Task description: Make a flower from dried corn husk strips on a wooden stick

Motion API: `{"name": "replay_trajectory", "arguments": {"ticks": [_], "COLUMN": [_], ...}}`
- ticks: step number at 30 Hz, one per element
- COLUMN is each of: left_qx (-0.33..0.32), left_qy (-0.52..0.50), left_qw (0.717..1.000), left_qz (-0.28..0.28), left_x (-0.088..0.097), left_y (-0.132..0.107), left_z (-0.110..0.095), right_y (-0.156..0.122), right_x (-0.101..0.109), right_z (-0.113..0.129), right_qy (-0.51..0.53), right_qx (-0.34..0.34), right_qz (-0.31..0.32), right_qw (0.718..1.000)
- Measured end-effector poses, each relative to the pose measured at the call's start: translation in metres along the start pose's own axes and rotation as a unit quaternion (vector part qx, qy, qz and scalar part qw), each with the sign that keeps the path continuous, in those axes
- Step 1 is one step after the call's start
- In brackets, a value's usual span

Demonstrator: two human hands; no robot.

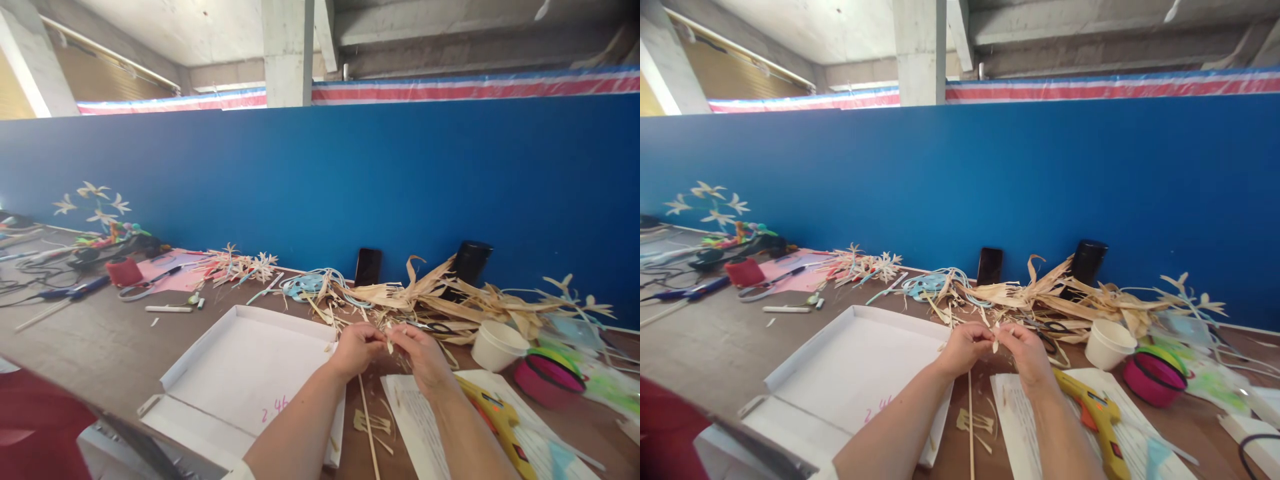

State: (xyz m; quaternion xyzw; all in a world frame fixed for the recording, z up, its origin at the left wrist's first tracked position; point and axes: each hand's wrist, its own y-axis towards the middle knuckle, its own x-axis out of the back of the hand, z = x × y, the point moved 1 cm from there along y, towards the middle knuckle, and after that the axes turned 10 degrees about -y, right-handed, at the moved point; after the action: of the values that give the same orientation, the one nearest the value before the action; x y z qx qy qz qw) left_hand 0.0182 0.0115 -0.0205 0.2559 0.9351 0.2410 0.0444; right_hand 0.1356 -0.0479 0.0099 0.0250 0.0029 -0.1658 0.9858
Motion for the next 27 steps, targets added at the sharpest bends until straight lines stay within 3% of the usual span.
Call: {"name": "replay_trajectory", "arguments": {"ticks": [18,27], "left_qx": [0.026,0.038], "left_qy": [-0.056,-0.052], "left_qw": [0.997,0.997], "left_qz": [-0.046,-0.046], "left_x": [-0.0017,-0.0017], "left_y": [-0.0003,-0.0008], "left_z": [0.0000,-0.0005], "right_y": [0.0023,0.0073], "right_x": [0.0020,0.0075], "right_z": [-0.0032,-0.0061], "right_qy": [-0.053,-0.079], "right_qx": [0.040,0.040], "right_qz": [0.028,-0.005], "right_qw": [0.997,0.996]}}
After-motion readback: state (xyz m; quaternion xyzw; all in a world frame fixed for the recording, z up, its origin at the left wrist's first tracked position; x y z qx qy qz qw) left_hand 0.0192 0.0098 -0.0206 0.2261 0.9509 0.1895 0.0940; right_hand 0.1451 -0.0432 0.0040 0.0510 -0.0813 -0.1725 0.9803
